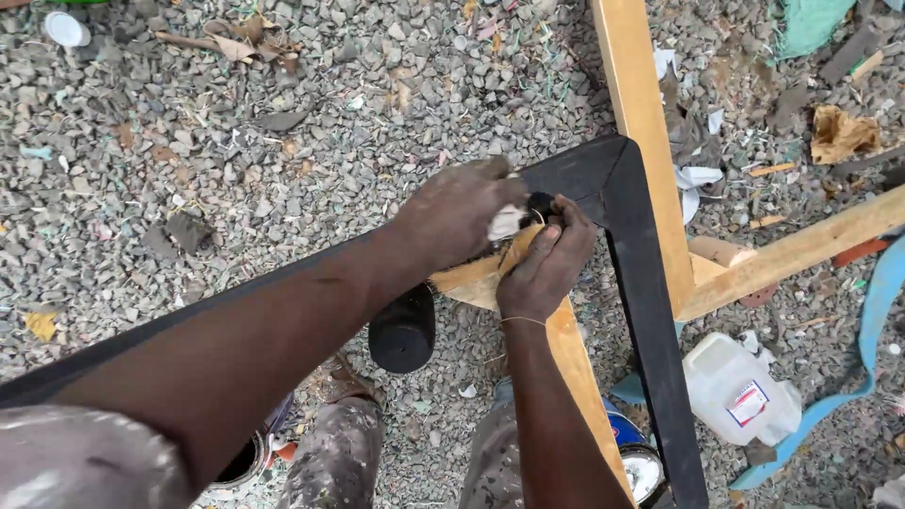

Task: The person paints a wooden frame black using a paintbrush and a cloth. They repeatedly dip the brush into a paint can and apply the paint to the frame's surface, using the cloth to smooth the finish and clean edges.

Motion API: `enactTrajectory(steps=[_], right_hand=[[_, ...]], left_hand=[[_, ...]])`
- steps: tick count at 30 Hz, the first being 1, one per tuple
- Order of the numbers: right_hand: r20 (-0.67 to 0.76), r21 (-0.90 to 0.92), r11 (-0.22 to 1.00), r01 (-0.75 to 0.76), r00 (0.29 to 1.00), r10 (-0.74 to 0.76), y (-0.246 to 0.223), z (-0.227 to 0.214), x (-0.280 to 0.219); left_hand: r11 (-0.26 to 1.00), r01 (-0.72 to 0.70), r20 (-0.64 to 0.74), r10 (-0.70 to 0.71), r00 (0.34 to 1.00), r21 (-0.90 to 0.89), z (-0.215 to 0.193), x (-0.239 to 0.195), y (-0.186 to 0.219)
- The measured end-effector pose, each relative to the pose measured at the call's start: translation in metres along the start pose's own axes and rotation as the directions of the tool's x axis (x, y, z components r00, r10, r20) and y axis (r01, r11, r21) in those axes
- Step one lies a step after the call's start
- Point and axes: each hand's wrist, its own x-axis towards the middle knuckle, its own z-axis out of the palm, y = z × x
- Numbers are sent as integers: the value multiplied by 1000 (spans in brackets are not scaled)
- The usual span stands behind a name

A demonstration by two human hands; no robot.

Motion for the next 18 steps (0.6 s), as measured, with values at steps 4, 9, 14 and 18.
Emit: enactTrajectory(steps=[4, 9, 14, 18], right_hand=[[10, -65, 998, 5, 1000, -5, -6, 1, 2], [21, -120, 993, 13, 1000, -10, -5, 6, 4], [59, -207, 978, 28, 998, -16, -3, 4, 2], [64, -221, 974, 55, 997, -41, -8, 3, 6]], left_hand=[[767, 579, 277, -514, 812, -276, -9, -102, -27], [117, 747, 418, -767, 487, -655, 0, -82, -44], [359, 513, 114, -724, 680, -779, -6, 15, -36], [289, 439, 73, -763, 642, -851, 14, 13, -53]])
